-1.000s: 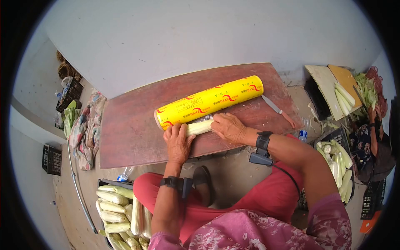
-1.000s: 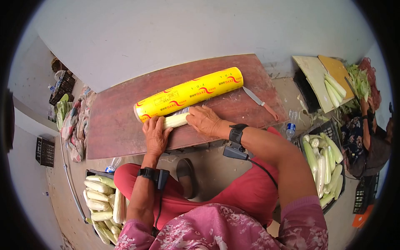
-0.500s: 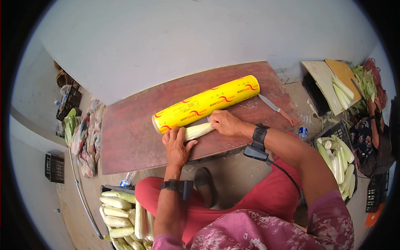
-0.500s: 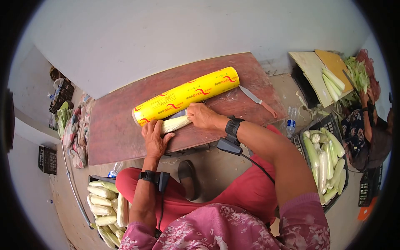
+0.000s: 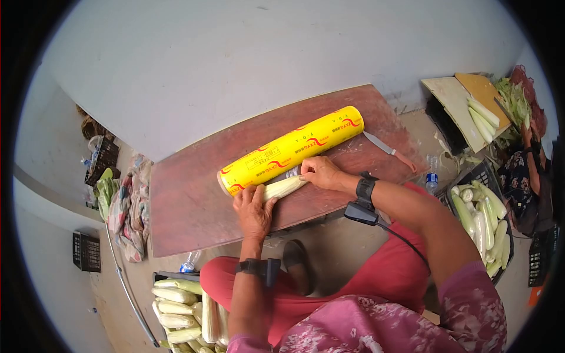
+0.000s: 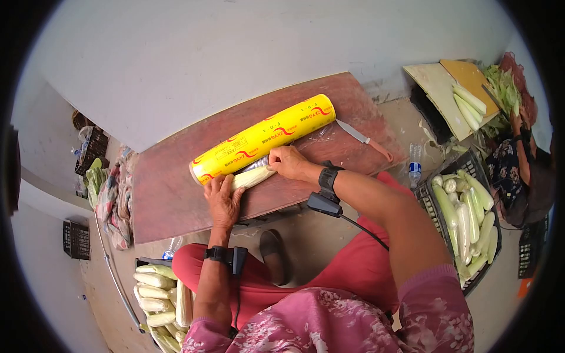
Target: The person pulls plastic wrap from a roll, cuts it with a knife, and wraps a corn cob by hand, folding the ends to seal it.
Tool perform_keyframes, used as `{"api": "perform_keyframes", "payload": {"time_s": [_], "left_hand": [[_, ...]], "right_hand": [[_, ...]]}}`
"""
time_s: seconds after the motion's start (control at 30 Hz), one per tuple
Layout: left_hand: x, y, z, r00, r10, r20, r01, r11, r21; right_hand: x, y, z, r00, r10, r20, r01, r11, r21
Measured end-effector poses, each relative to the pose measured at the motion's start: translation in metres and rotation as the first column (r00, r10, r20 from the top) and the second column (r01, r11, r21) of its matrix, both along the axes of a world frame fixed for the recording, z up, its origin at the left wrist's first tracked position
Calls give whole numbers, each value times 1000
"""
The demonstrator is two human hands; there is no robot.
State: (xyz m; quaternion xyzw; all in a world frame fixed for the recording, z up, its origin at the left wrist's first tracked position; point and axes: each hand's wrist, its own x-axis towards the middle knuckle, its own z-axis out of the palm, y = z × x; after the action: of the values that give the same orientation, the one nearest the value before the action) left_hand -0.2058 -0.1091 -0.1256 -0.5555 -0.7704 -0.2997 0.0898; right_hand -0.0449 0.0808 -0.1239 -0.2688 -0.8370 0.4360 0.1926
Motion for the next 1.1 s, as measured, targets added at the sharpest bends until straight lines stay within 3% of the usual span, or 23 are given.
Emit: {"api": "perform_keyframes", "payload": {"time_s": [0.33,0.43,0.53,0.63,0.73,0.93,1.1], "left_hand": [[3,1,1,999,19,40,-19,1000,7],[4,0,2,998,23,53,-24,1000,11],[4,2,2,998,30,61,-31,999,11],[4,2,2,997,30,68,-31,999,13],[4,2,2,998,23,67,-24,1000,19],[3,3,1,997,24,73,-26,999,26],[4,3,2,996,26,81,-29,999,31]], "right_hand": [[7,8,-3,975,-189,120,181,980,79],[15,6,11,980,-188,65,176,971,161],[18,-14,19,978,106,-179,-38,937,347],[21,-43,15,896,442,-45,-326,723,609],[18,-56,5,851,498,167,-469,576,670],[6,-45,3,950,306,64,-226,532,816],[-4,-39,11,939,162,303,-326,697,639]]}}
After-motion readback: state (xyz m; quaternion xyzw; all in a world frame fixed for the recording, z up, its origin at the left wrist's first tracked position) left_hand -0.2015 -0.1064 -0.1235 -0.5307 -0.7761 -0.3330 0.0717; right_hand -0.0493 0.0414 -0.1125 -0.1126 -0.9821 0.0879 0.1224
